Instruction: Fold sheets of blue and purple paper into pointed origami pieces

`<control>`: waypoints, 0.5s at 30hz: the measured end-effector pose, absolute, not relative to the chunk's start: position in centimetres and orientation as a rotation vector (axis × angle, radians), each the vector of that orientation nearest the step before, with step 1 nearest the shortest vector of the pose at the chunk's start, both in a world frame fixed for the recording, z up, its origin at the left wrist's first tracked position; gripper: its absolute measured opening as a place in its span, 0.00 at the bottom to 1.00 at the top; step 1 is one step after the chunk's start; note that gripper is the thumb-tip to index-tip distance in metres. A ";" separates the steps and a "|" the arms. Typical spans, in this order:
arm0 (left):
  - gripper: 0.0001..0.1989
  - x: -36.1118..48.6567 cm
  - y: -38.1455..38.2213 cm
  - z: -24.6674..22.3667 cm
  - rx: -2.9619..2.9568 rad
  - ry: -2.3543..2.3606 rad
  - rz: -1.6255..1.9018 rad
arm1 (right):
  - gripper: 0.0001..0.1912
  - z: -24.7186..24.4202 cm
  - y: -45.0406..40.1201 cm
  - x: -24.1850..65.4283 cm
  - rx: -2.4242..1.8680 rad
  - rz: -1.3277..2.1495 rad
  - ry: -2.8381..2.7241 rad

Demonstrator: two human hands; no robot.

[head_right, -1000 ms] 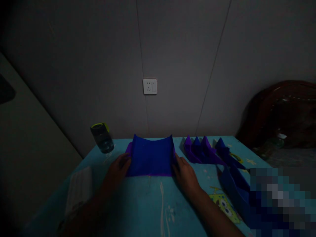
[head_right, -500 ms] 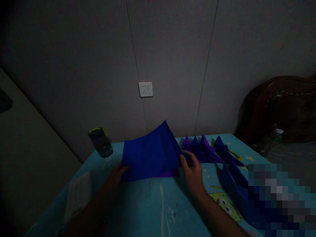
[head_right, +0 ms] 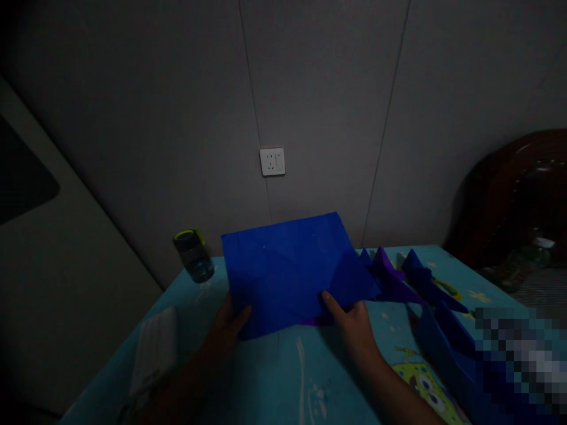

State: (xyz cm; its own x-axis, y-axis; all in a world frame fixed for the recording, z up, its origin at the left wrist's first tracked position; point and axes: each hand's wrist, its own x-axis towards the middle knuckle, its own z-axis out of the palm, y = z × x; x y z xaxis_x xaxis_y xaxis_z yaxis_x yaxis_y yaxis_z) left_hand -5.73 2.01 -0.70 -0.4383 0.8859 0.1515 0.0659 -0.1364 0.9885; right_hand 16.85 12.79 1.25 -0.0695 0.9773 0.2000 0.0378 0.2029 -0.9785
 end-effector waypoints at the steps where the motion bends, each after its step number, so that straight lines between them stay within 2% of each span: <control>1: 0.30 -5.5 1.9 -0.6 1.112 1.484 1.620 | 0.18 1.2 12.6 16.8 -1.054 1.100 -1.399; 5: 0.31 -5.2 1.5 -0.7 1.068 1.556 1.511 | 0.16 0.4 12.1 16.6 -1.023 1.113 -1.495; 8: 0.26 -5.2 1.4 -1.0 0.941 1.605 1.503 | 0.17 -0.3 12.1 16.8 -0.989 0.990 -1.627; 10: 0.25 -5.3 1.5 -1.0 0.939 1.597 1.479 | 0.20 -0.8 12.2 17.0 -0.870 0.855 -1.757; 15: 0.29 -5.1 1.6 -0.7 1.067 1.466 1.444 | 0.33 -1.3 11.8 17.5 -0.651 0.652 -1.996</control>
